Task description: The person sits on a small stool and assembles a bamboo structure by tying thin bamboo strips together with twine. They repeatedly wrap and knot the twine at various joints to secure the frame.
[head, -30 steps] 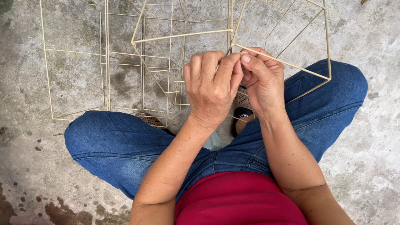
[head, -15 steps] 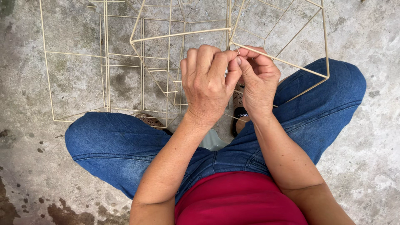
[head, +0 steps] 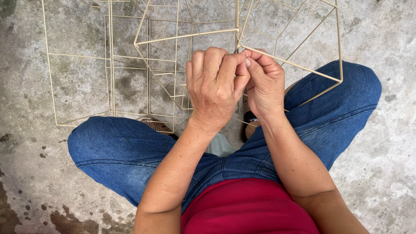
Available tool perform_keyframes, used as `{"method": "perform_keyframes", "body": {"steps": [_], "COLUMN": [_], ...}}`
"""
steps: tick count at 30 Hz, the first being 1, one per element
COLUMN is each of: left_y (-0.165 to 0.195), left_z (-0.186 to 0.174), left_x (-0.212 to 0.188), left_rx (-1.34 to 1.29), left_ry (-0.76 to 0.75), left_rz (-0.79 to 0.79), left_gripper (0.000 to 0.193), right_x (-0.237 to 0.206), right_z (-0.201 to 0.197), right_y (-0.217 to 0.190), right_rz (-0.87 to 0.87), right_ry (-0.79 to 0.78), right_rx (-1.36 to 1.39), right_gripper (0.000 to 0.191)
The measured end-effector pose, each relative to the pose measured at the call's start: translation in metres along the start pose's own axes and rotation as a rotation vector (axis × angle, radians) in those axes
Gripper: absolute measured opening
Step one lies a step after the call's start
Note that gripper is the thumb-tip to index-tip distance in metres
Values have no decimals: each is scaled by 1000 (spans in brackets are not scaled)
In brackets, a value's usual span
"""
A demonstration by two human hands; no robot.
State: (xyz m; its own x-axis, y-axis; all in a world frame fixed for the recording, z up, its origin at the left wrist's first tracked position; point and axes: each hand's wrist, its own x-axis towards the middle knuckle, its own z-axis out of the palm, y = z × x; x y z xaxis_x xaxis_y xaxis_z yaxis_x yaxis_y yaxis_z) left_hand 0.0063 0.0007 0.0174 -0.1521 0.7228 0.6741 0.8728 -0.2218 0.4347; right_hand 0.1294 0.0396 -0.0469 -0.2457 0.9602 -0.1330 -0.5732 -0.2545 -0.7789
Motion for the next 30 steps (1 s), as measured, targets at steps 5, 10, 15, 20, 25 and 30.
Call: {"method": "perform_keyframes", "body": {"steps": [5,10,15,20,25,30], "left_y": [-2,-6,-8,-23,-18,-8], "left_z": [0,-1,2,-7,-9,-3], "left_x": [0,-2,-2,5,7,13], "left_rx": [8,-4,-39,-117,-159,-34], "left_ry": [5,-4,-4,0,-97,-109], "left_rz": [7,11,-5,-84,-105,-153], "left_gripper": [16,16,16,13,15,27], "right_x": [2,3,6,7,4,3], "right_z": [1,2,2,0,3,7], "right_y": [-6,-1,3,-4,-6,5], "right_rz": [29,0,-95,-92,-127,-295], "right_ry": [-51,-105,-121,-77,-55,-19], "right_rx": [-39,-51,-176,-263,-360,-497], "right_gripper": [12,12,8,4,3,6]}}
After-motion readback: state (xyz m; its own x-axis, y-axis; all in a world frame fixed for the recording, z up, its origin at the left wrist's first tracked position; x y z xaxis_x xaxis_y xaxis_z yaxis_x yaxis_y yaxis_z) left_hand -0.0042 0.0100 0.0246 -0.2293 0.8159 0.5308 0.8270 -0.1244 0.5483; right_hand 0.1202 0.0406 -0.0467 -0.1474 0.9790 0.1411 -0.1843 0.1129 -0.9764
